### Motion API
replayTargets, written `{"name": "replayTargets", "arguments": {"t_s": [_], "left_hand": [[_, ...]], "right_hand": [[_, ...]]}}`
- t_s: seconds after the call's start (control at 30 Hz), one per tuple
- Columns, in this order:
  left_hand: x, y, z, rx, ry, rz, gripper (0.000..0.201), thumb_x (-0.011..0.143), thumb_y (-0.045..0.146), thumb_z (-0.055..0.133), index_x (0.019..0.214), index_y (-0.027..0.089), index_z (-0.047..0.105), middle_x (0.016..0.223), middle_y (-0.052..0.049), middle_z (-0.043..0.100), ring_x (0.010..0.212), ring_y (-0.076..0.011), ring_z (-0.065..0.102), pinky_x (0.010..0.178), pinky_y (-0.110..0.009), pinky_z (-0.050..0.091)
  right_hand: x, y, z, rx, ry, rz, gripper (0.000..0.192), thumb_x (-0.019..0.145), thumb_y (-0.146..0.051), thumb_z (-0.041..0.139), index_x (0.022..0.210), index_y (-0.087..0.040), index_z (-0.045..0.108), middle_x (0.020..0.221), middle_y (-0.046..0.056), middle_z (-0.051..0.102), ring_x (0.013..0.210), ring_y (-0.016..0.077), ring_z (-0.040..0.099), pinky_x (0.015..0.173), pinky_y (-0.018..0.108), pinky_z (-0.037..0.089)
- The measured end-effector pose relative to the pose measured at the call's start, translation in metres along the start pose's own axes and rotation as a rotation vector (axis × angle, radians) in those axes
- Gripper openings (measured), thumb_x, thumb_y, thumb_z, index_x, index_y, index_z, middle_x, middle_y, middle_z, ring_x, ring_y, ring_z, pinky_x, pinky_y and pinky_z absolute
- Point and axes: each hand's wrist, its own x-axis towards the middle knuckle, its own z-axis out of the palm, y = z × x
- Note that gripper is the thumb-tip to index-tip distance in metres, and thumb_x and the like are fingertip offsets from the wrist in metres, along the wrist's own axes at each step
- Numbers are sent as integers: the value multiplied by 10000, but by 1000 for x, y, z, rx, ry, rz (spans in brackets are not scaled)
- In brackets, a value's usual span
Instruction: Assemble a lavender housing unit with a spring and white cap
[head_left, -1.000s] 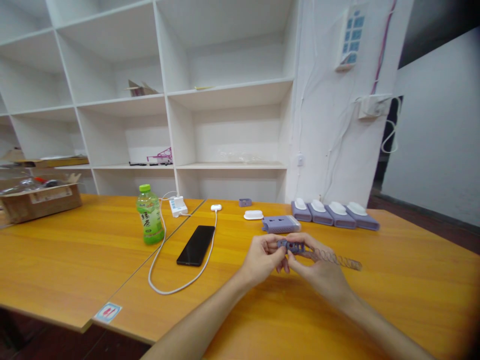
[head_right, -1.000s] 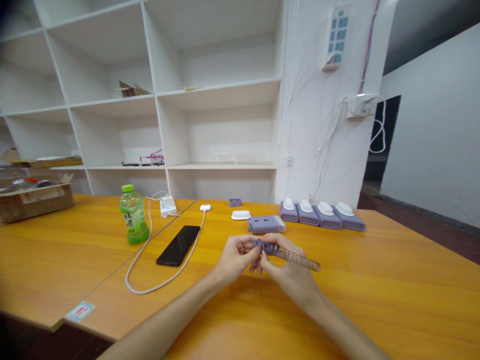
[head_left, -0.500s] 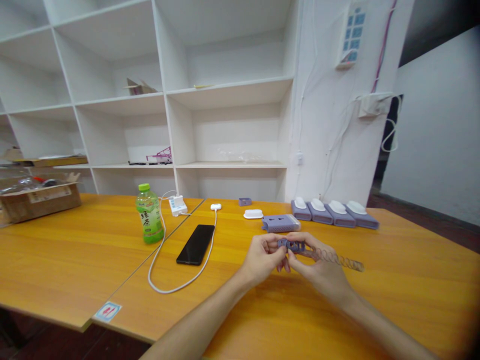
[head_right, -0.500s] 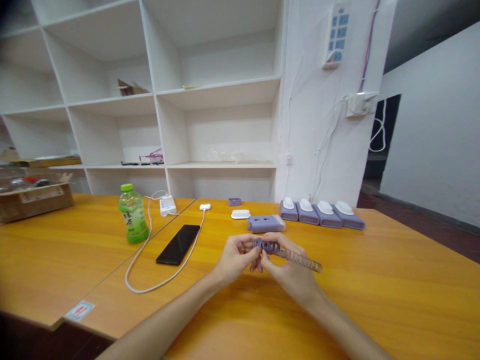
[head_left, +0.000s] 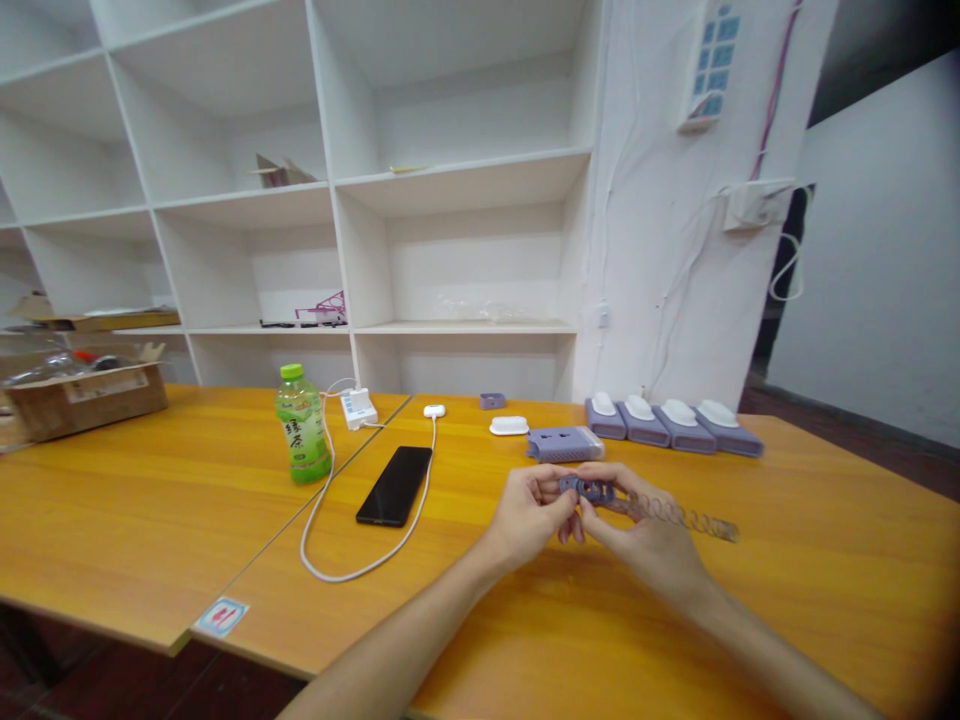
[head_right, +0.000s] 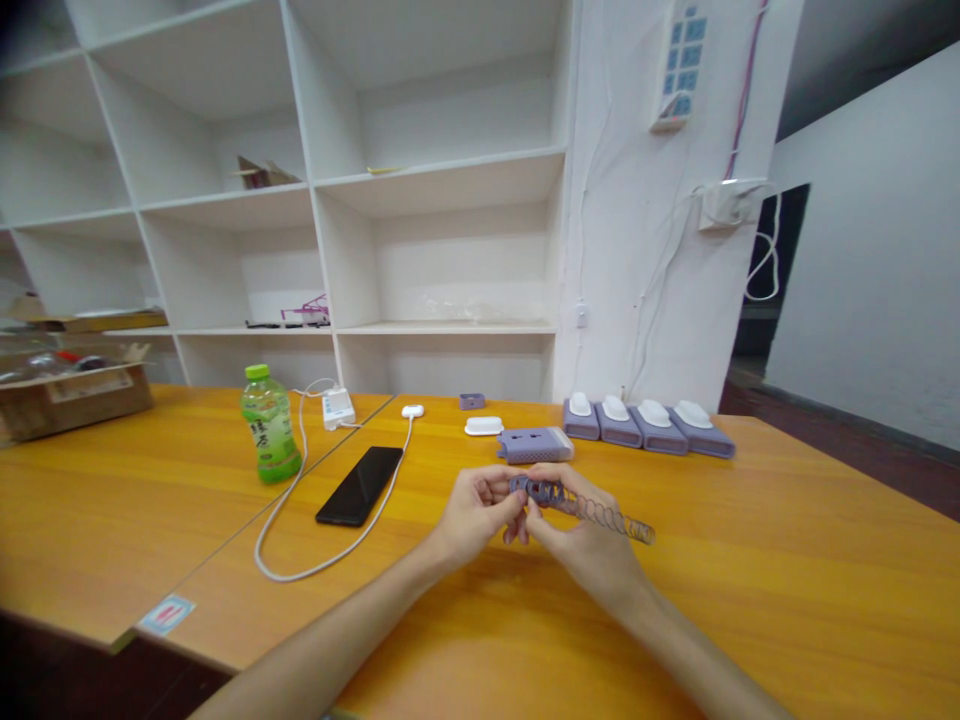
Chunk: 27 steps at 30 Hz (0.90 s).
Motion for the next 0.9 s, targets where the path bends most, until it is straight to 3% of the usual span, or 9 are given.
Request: {"name": "replayTargets", "arguments": {"t_s": [0.13,0.27,0.4,0.5,0.73,0.9], "left_hand": [[1,0,-1,-4,26,8,445,805,460,709,951,44,645,581,-36,598,440,-86,519,440,-185,394],[2,-1,-5,-54,-49,14,494,824,451,694,1076,28,651,624,-53,617,494,-98,549,489,-199,419],[1,0,-2,-50,-64,16,496,839,451,681,1098,29,659,635,-61,622,518,-103,560,514,-205,438],[-1,0,3,-68,-38,7,484,834,447,690,1072,27,670,630,-61,618,507,-96,552,513,-202,442],[1,-2,2,-134,0,46,534,819,437,709,1134,11,645,645,-82,635,514,-122,580,497,-211,439],[1,-2,-1,-97,-2,60,511,839,431,689,1143,22,655,606,-64,619,491,-113,563,489,-208,425]], "right_hand": [[0,3,-1,-30,-12,-41,249,843,-296,658,1081,-242,609,1039,16,691,915,167,690,849,289,594],[0,5,-3,-55,-11,-88,253,847,-328,667,1081,-245,620,1060,22,695,949,184,690,877,309,590],[-1,2,-3,-82,21,-33,220,838,-328,677,1037,-246,630,939,4,715,840,171,712,770,260,607],[-1,2,-4,-23,15,-5,203,850,-324,662,1032,-242,625,924,-1,716,802,156,717,738,238,612],[3,5,-3,136,-20,-29,245,836,-321,691,1069,-258,654,1167,28,675,1064,188,667,948,290,568],[6,5,-1,310,-51,43,219,830,-331,705,1023,-235,664,1160,58,675,1046,196,672,878,280,597]]}}
